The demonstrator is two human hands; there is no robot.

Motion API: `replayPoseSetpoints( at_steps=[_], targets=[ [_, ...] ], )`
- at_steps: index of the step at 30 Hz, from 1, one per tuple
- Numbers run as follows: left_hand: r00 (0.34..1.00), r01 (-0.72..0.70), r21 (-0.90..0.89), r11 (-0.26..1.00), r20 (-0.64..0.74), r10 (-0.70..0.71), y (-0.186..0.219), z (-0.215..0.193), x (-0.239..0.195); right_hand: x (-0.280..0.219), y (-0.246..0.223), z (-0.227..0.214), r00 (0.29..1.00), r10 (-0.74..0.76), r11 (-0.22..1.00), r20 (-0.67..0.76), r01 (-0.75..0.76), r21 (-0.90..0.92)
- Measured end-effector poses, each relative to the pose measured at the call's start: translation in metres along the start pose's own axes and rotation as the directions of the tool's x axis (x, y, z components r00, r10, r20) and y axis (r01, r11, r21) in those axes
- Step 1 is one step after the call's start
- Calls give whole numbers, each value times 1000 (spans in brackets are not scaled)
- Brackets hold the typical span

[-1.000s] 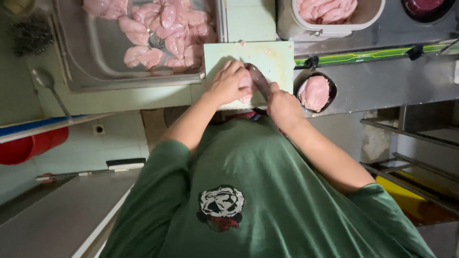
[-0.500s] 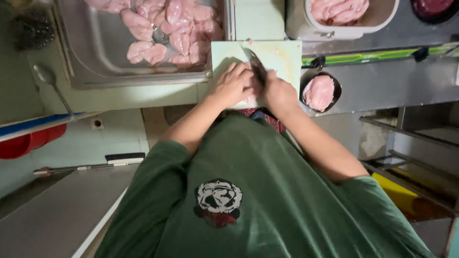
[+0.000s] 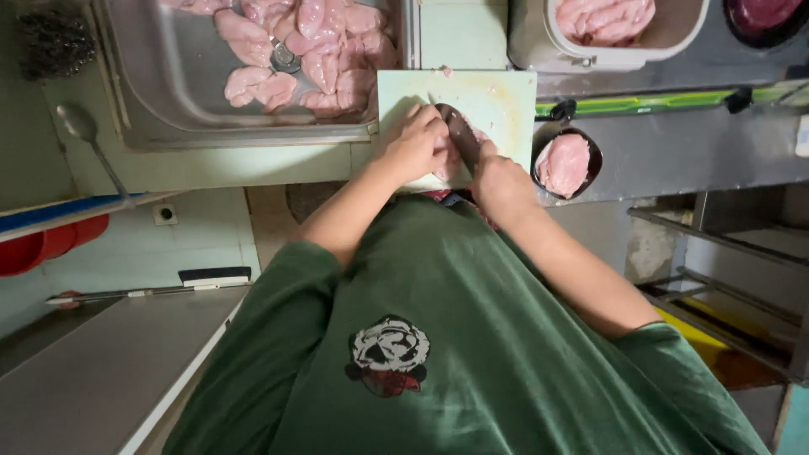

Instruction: The person repeatedly chops raw meat on a white cutting board using a cleaver. They transfer the chopped pieces into a black bowl and occasionally reach into a sink to retrieve more meat.

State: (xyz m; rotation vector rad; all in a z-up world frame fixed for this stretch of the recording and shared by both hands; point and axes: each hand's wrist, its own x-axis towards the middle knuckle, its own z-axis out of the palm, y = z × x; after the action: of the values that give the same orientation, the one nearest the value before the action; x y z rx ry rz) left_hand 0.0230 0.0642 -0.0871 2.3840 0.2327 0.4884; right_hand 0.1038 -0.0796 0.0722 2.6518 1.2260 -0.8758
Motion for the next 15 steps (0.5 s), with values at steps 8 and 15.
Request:
replayPoseSetpoints(
  at_steps=[8,15],
  targets=[
    [978,29,167,985,197,-63,15,-20,0,47,-20,3,999,-32,998,-24,33,55],
    [996,29,114,993,86,-39,26,-30,-5,1,56,37,1000,29,999,-10,-29,14]
  ],
)
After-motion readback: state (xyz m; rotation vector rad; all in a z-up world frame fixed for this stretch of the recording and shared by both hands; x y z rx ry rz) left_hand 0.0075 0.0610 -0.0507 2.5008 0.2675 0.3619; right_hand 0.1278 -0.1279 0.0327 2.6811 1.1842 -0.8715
